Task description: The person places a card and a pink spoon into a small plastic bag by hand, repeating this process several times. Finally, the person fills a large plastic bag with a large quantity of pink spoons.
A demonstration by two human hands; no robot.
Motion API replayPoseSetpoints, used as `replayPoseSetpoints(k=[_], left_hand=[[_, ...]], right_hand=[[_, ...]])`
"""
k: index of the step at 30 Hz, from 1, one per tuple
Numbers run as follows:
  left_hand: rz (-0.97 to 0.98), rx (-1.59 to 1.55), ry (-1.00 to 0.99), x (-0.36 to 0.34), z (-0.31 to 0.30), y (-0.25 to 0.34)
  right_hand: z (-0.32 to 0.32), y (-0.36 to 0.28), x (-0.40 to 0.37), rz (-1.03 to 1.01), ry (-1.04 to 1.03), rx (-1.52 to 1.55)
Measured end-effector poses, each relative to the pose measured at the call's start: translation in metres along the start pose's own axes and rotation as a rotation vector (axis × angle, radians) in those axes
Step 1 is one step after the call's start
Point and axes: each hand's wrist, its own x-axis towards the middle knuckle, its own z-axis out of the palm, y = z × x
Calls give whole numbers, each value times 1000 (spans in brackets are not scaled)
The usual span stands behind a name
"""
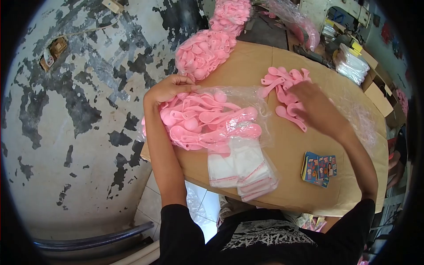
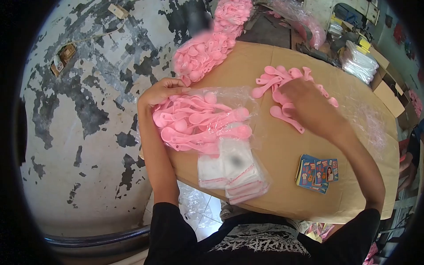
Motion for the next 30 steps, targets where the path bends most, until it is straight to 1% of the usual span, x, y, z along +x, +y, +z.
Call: replayPoseSetpoints(k=[2,4,5,6,8,10,13,16,19,22,23,26,29,30], left_hand=[[5,3,11,1,0,-3],[22,64,17,1,-1,-3],[-23,64,24,0,1,0],[-19,81,19,0,0,-2],[3,119,22,3,-7,-9],[14,67,15,-1,-2,0],[-25,13,-3,1,-3,-3],[-52,37,12,2,-4,-5],[-30,33,25,-1,2,3],[-31,46,27,-1,0,-1],[-29,50,21,0,-1,-2],[-24,30,22,1,2,0],[-23,11,21,1,1,-2],[-21,5,22,0,1,0]], right_hand=[[24,-20,14,-124,-123,278],[42,-41,35,-285,-155,220],[63,-41,39,-304,-131,212],[87,-39,45,-324,-106,201],[102,-38,57,-342,0,253],[102,-44,61,-339,145,395],[76,-33,52,-211,-213,432],[29,-35,38,-10,-254,487],[9,-21,20,92,-179,452],[-16,-13,14,160,-221,433],[-13,-11,15,186,-302,460],[31,-16,20,-138,-83,387],[58,-29,41,-86,-308,415],[61,-31,43,-101,-260,400]])
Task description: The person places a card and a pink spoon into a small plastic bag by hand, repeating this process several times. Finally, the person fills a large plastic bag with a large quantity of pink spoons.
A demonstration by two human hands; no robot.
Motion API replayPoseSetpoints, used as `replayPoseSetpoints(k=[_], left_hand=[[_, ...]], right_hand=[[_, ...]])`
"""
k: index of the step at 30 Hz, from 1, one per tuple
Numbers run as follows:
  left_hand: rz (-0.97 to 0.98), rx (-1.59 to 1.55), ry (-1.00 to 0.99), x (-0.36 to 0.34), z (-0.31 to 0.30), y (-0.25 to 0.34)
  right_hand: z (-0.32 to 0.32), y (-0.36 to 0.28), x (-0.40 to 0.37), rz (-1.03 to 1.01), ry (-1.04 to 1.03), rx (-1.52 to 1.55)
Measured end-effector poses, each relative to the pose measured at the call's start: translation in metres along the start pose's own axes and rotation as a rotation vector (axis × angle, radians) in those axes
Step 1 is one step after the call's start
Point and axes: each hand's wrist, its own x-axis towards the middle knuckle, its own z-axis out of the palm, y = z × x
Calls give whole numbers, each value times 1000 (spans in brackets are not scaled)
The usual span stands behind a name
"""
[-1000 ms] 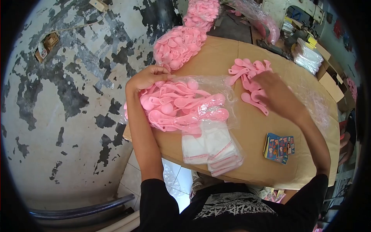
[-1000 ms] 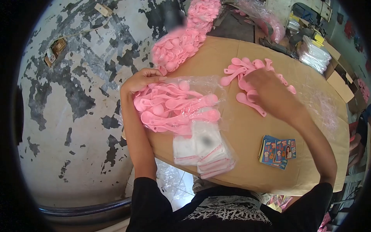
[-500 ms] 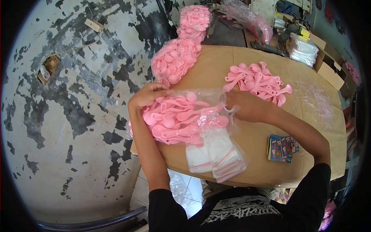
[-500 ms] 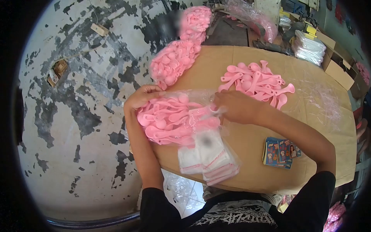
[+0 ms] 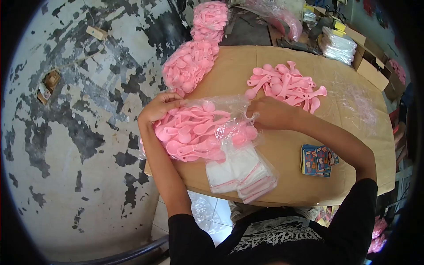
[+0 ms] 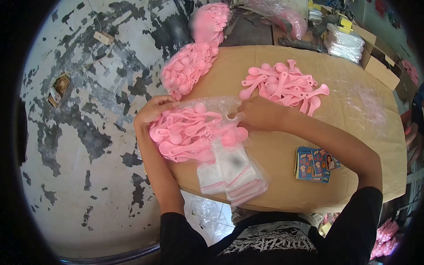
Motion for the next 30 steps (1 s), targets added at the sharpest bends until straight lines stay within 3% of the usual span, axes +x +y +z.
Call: replayPoseSetpoints(k=[4,7,9,11,14,17,19,21,23,30], left_hand=[[-65,52,12,-1,0,5],[-10,126,14,1,-4,-2],[4,126,12,1,-3,-5],[-9,120,0,0,-3,0],[16,91,-12,0,-2,0],[10,81,-8,0,-1,3],[-9,76,-1,-2,1,6],[-6,64,-9,-1,0,2],[-18,57,-12,-2,-1,3],[-1,21,-56,1,-4,1]], right_hand=[[-6,-3,-1,-100,157,-100],[-32,4,-19,-122,299,-243],[-76,-2,-39,-64,237,-332],[-93,15,-59,123,206,-269],[-100,1,-72,522,53,-555],[-73,2,-57,165,196,-203],[-43,-7,-30,-104,53,83],[-32,-34,4,51,-324,-153],[17,-16,21,-163,-59,212],[51,-9,44,-284,276,109]])
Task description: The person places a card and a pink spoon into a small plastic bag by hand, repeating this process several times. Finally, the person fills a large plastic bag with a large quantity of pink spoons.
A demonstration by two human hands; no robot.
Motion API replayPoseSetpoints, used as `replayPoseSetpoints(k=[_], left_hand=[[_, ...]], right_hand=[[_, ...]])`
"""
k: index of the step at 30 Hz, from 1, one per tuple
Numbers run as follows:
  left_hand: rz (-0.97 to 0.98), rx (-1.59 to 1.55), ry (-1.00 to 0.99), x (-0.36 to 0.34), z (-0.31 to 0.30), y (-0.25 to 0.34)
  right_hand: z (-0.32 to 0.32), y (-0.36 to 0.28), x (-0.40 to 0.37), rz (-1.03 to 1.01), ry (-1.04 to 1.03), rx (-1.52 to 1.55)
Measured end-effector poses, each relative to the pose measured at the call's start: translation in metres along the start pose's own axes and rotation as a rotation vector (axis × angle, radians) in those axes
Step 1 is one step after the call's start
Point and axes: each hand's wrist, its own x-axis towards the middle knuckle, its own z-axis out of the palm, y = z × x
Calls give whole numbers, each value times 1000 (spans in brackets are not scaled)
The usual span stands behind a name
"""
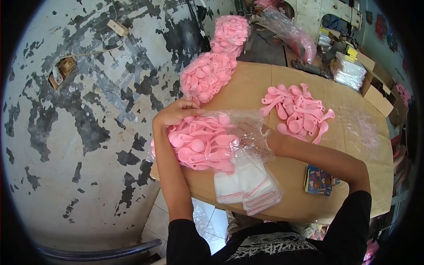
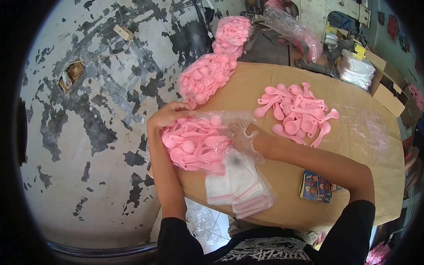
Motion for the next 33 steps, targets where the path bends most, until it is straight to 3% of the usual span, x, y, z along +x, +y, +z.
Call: replayPoseSetpoints(k=[2,5,9,12,15,17,19,21,23,24,26,29,32,33], left_hand=[[-6,-32,2,1,1,-3],[12,-9,8,2,-1,-4],[25,25,19,0,0,-1],[-2,120,33,-4,2,9],[12,36,11,0,1,0],[29,-27,18,1,2,-5],[25,-27,46,-1,5,-1],[43,9,49,-2,4,1],[47,40,53,1,-1,-6],[48,24,52,0,-1,-2],[53,-15,51,-2,5,3],[31,-25,55,-2,4,4],[32,-3,50,-2,3,1],[37,7,52,-1,2,0]], right_hand=[[-10,2,-9,-25,55,21],[-57,-12,-27,241,-259,-184],[-130,-36,-45,335,-153,-332],[-147,-27,-62,353,-23,-774],[-147,-40,-42,384,-236,-481],[-100,-26,-43,156,-161,-268],[-79,-40,-7,257,-490,-346],[-44,-29,16,-60,91,47],[9,-1,48,-10,235,-361],[22,2,57,36,267,-392],[41,5,67,129,327,-456],[58,19,62,227,209,-421],[14,14,53,292,-130,-159],[4,14,42,228,-34,-95]])
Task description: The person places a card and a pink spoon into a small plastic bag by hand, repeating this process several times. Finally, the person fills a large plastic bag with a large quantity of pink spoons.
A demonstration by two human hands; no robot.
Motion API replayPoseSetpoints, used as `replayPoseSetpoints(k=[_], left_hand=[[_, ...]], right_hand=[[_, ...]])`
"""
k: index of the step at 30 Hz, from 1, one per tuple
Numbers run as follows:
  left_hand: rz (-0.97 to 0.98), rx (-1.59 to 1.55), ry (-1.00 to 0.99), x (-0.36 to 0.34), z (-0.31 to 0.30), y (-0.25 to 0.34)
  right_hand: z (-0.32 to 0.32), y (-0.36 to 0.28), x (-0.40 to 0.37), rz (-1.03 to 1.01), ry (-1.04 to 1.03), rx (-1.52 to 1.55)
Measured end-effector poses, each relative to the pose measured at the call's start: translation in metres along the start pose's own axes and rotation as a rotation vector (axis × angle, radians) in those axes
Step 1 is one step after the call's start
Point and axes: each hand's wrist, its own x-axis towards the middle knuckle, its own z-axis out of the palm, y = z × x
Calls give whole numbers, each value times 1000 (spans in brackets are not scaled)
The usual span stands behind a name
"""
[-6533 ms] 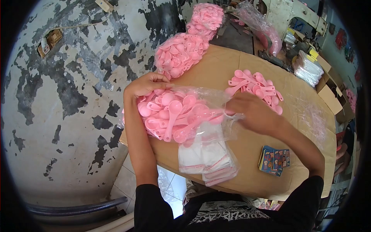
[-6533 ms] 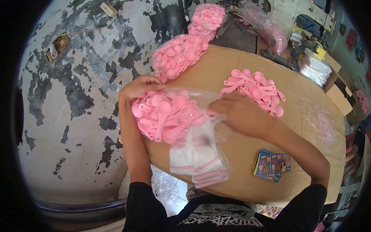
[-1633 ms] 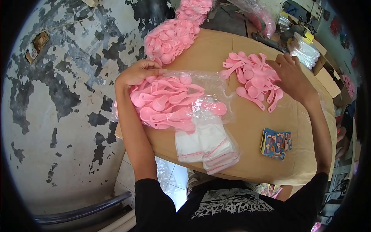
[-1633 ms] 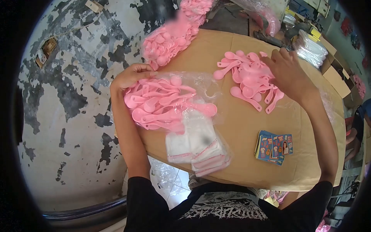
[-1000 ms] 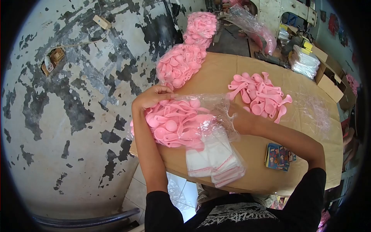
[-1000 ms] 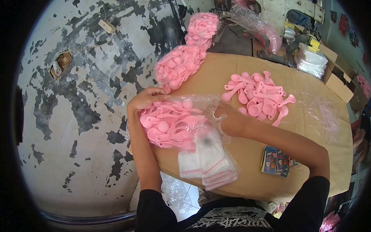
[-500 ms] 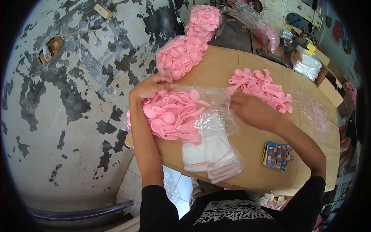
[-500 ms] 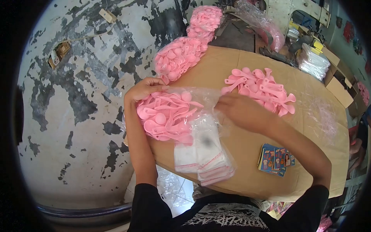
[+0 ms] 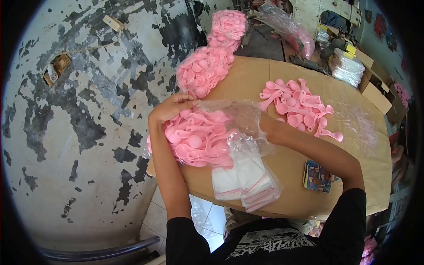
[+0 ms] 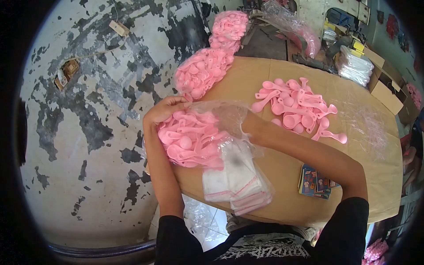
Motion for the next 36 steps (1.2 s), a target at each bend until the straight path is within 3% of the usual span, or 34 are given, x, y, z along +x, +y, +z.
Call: replayPoseSetpoints(k=[2,4,6,8,11,14,17,20,23,26,28,31,33,36], left_hand=[[19,-14,14,0,1,-1],[-7,-11,14,-3,3,6],[5,4,9,-2,3,1],[12,0,10,0,1,0],[7,-30,20,0,2,-1],[6,-35,33,0,3,-2],[0,-48,24,0,1,-2],[-15,-29,26,-2,3,2],[-28,19,29,-4,5,8],[-17,29,57,-4,6,6],[-19,16,40,-5,6,9],[21,13,18,-3,5,3],[38,19,20,2,1,-3],[21,38,29,0,2,-1]], right_hand=[[-20,9,-27,-123,181,150],[-59,13,-42,-37,-74,46],[-95,-7,-51,112,-203,72],[-120,-32,-55,320,-202,221],[-125,-33,-69,360,-177,554],[-127,-35,-74,356,-116,501],[-139,-23,-72,243,-233,354],[-165,-18,-84,137,-84,31],[-192,-10,-94,362,13,451],[-184,8,-105,163,80,-237],[-163,-22,-94,203,-108,-174],[-99,-21,-70,5,-333,61],[-45,-10,-53,-274,-117,140],[15,-3,-18,-202,-295,2]])
